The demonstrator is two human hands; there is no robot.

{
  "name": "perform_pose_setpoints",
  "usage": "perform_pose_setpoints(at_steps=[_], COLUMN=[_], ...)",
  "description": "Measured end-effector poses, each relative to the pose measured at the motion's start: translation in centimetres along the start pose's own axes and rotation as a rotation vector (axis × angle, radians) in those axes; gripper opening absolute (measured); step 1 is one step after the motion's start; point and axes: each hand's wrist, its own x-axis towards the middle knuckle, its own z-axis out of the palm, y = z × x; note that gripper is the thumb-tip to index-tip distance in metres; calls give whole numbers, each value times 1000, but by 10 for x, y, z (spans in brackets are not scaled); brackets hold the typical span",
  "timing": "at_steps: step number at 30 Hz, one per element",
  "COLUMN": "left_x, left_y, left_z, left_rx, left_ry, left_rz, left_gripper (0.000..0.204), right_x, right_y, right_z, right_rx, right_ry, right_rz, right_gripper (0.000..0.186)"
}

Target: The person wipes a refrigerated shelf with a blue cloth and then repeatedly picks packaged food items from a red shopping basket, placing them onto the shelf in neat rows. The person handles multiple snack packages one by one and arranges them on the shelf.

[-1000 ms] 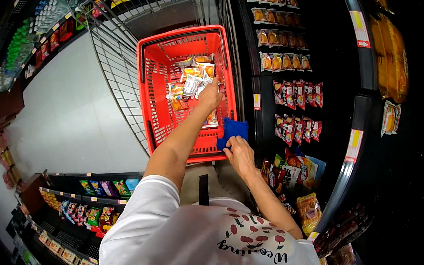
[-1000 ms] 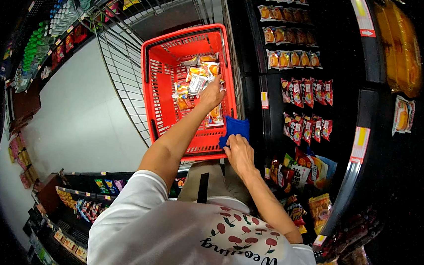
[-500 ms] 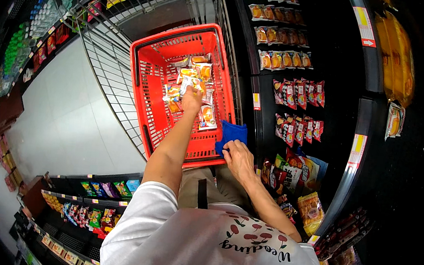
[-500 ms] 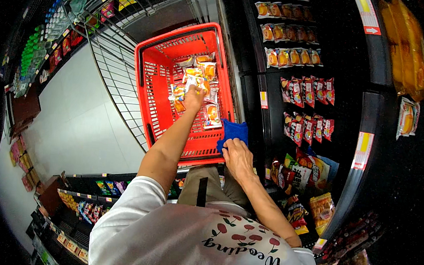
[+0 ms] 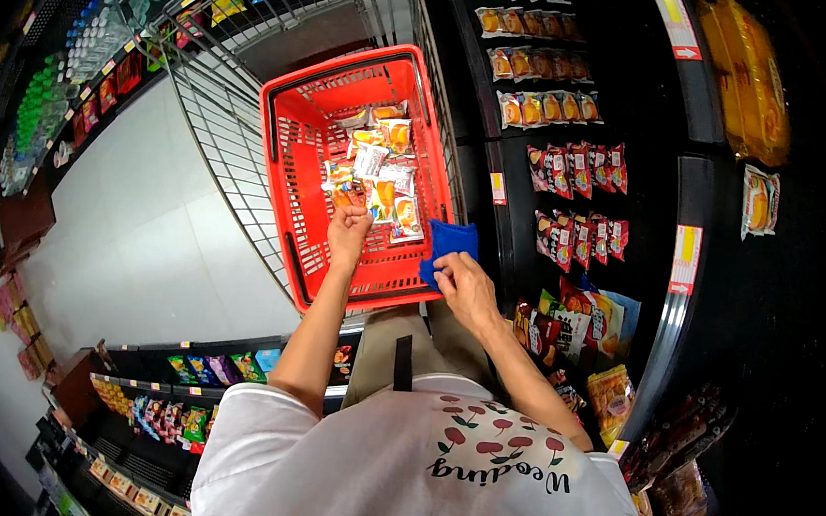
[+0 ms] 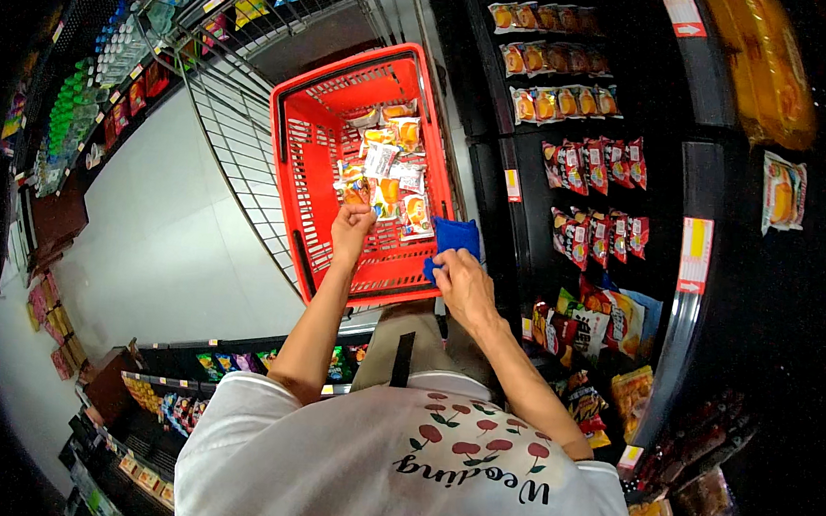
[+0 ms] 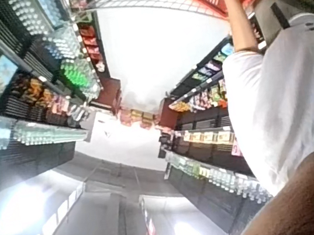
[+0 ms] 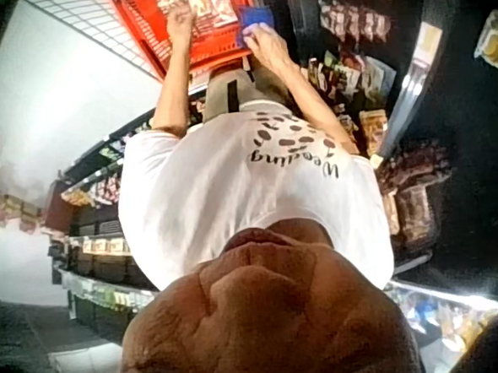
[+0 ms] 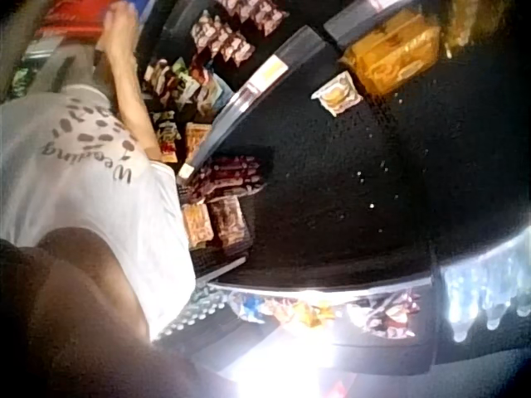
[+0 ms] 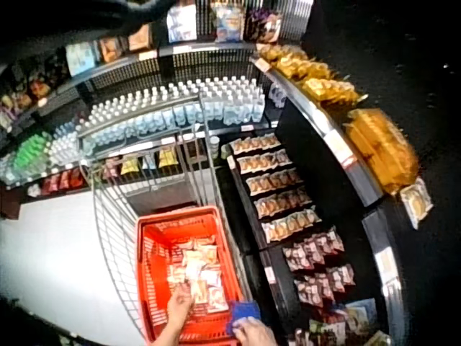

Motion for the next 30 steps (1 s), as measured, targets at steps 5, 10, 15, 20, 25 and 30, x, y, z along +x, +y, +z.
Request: perform_pose_setpoints(at_steps=[5,10,15,20,25,30], left_x=[-85,-140,-143,-140,-158,-168], left_y=[78,133,165,192,215,227], left_z=[20,43,70,103,137,163], left_rx=[97,141,123,-57,-14,105], left_ry=[-261,-641,-609,-519,-561,-596], left_rz=[14,-52,39,45,78,203], left_gripper=[15,16,20,33,35,29], right_x=[8,7,-10,-28,-35,-48], right_y=[-16,-10,13,-1,-17,-32], right_z=[-31,-69,-91,-119,-136,-156], right_rx=[218,205,715,952,1027,1033], right_ry=[183,112,-150,60,303,526], right_rz=[30,-39,166,178,94,-1], right_gripper=[39,50,40,31,28,28])
